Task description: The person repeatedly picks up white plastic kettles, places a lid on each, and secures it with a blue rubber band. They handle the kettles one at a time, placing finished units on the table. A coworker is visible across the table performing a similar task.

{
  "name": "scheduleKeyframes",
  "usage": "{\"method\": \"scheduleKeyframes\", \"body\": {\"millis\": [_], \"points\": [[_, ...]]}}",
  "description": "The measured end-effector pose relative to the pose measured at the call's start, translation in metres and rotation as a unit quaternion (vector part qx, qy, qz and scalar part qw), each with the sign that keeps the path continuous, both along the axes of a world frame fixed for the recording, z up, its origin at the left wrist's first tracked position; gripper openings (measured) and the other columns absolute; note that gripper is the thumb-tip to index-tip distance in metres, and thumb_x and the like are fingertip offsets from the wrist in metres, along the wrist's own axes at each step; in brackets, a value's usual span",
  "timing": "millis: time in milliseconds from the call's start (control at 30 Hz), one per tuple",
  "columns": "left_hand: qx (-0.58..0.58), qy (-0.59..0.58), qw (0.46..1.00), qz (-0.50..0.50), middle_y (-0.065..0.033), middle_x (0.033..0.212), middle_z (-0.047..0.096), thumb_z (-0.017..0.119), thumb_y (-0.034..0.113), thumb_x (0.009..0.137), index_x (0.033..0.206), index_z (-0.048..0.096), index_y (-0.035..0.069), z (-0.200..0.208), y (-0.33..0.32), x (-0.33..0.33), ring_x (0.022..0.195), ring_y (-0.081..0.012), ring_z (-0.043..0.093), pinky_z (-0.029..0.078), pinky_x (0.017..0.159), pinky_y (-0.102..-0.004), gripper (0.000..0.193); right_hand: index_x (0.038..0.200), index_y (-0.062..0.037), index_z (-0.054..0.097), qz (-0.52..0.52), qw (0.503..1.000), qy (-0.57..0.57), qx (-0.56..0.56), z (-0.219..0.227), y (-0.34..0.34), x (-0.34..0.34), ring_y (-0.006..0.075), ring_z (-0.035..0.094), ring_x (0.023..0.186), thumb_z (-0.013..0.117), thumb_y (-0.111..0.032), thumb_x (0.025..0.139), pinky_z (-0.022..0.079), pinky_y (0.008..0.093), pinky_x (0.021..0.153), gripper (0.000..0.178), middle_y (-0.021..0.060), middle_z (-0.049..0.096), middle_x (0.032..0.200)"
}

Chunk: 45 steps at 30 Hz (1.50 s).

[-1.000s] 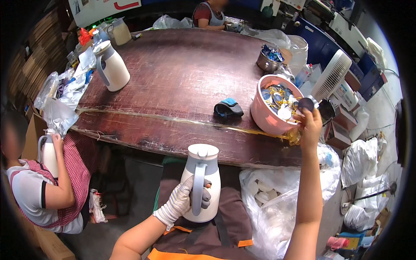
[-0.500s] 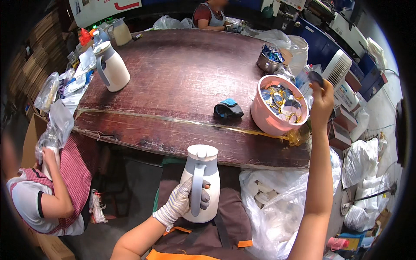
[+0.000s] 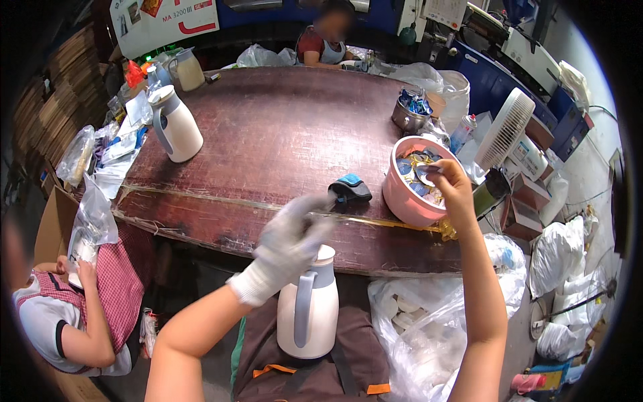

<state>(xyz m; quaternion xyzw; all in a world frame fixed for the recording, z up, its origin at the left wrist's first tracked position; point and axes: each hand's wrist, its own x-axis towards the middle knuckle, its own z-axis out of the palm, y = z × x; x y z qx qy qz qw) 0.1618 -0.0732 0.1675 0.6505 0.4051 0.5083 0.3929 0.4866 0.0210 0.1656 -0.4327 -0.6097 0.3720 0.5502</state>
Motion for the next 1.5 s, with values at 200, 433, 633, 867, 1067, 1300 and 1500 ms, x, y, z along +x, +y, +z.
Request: {"method": "scheduleKeyframes", "body": {"millis": [200,433,633,867,1067,1300,1500], "points": [[-0.009,0.271,0.96,-0.074,-0.0171,0.101,0.068,0.067,0.026,0.085,0.122,0.062,0.007,0.017,0.093,0.105,0.092,-0.0293,0.067,0.051,0.084,-0.0387,0.041,0.11,-0.0027,0.06,0.051,0.996,-0.078,-0.018,-0.005,-0.013,-0.022,0.0082,0.061,0.091,0.062,-0.006,0.088,0.046,0.0237,0.08,0.023,0.0002,0.064,0.096],[-0.047,0.042,0.997,-0.038,-0.0169,0.097,0.069,0.061,0.023,0.092,0.116,0.063,0.006,-0.019,0.119,0.121,0.086,-0.0276,0.065,0.05,0.081,-0.0366,0.03,0.108,-0.0042,0.064,-0.053,0.942,-0.327,0.054,-0.033,0.012,0.004,0.0313,0.065,0.093,0.065,-0.021,0.09,0.049,0.0392,0.08,0.025,0.0171,0.068,0.097],[-0.167,-0.214,0.962,0.034,-0.0017,0.083,0.066,0.065,0.012,0.091,0.105,0.063,0.005,0.01,0.105,0.09,0.058,-0.0063,0.06,0.047,0.05,-0.02,0.016,0.099,-0.0059,0.069,-0.151,0.93,-0.332,0.035,-0.051,0.022,0.023,0.0342,0.065,0.09,0.057,-0.024,0.094,0.049,0.0421,0.078,0.022,0.0162,0.069,0.093],[-0.164,-0.181,0.966,0.084,-0.0014,0.077,0.065,0.066,0.01,0.091,0.106,0.063,0.005,0.001,0.101,0.073,0.053,-0.0065,0.058,0.044,0.046,-0.0209,0.017,0.097,-0.0064,0.072,-0.096,0.914,-0.393,0.028,-0.049,0.019,0.027,0.031,0.066,0.087,0.062,-0.024,0.09,0.05,0.0393,0.079,0.021,0.0141,0.07,0.092],[-0.254,-0.155,0.946,0.127,-0.0029,0.076,0.065,0.068,0.014,0.089,0.114,0.062,0.005,-0.007,0.118,0.056,0.047,-0.006,0.052,0.044,0.043,-0.0227,0.027,0.1,-0.0074,0.073,-0.011,0.961,-0.251,-0.112,-0.03,0.02,0.018,0.0244,0.066,0.085,0.066,-0.023,0.088,0.049,0.0343,0.078,0.022,0.0137,0.069,0.09],[-0.236,0.018,0.971,-0.009,-0.0022,0.085,0.067,0.062,0.014,0.093,0.119,0.062,0.004,-0.038,0.114,0.086,0.064,-0.0081,0.061,0.047,0.053,-0.0238,0.027,0.098,-0.0017,0.071,-0.024,0.959,-0.279,-0.053,-0.032,0.022,-0.004,0.0245,0.065,0.089,0.066,-0.022,0.088,0.048,0.0336,0.079,0.023,0.0132,0.069,0.094],[-0.166,-0.23,0.957,0.062,-0.0006,0.074,0.058,0.055,0.012,0.095,0.108,0.058,0.005,0.008,0.093,0.091,0.057,-0.0086,0.056,0.046,0.051,-0.0231,0.015,0.099,-0.0019,0.069,-0.088,0.958,-0.273,0.011,-0.036,0.017,0.011,0.0285,0.065,0.092,0.065,-0.02,0.088,0.048,0.0358,0.082,0.022,0.0144,0.068,0.096]]}}
